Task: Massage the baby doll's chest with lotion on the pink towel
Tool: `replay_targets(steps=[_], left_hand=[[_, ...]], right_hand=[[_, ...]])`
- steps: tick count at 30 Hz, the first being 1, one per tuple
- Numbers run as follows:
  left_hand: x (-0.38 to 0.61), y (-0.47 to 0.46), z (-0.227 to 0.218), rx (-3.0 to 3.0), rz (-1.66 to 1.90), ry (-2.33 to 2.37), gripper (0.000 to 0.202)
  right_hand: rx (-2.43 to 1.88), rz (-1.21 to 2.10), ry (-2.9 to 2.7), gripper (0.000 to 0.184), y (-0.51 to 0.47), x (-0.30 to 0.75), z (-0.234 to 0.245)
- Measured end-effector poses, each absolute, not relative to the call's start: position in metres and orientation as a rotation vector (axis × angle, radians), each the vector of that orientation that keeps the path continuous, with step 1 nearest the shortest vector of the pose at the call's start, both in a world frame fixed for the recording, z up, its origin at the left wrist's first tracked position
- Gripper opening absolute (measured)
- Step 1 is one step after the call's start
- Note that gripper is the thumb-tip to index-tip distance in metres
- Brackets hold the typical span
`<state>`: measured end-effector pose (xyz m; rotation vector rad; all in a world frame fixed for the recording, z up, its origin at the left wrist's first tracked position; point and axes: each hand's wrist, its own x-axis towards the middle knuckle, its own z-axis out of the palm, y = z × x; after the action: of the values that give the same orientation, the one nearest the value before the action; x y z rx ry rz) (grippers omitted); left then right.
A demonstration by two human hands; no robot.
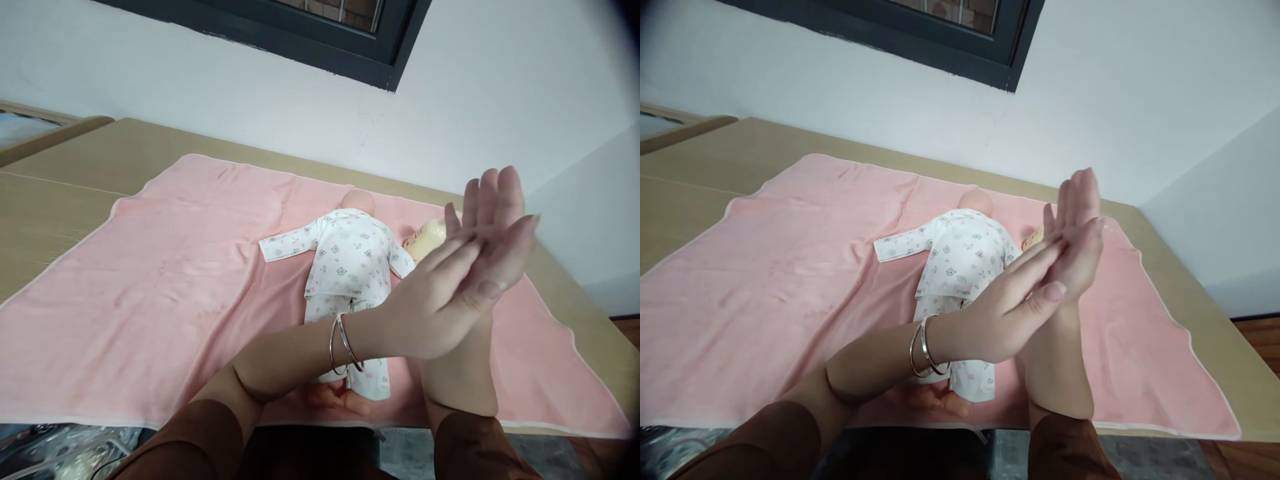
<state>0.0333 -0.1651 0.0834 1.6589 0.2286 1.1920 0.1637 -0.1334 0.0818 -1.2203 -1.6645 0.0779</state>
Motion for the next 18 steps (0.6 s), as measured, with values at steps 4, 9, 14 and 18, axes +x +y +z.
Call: replay_targets(steps=[4, 9, 14, 18], left_hand=[[0.032, -0.163, 0.081, 1.646, 1.213, 0.258, 0.063], [0.026, -0.134, 0.08, 1.559, 1.371, 0.456, 0.067], [0.005, -0.063, 0.061, 1.421, 1.476, 0.779, 0.062], [-0.006, -0.01, 0.011, 1.411, 1.424, 1.042, 0.068]], right_hand=[[-1.021, 0.306, -1.477, 0.062, -0.131, 0.17, 0.082], [-1.085, 0.246, -1.577, 0.066, -0.135, 0.129, 0.072], [-1.201, 0.323, -1.835, 0.07, -0.107, 0.112, 0.046], [-1.348, 0.311, -2.175, 0.057, -0.073, 0.113, 0.012]])
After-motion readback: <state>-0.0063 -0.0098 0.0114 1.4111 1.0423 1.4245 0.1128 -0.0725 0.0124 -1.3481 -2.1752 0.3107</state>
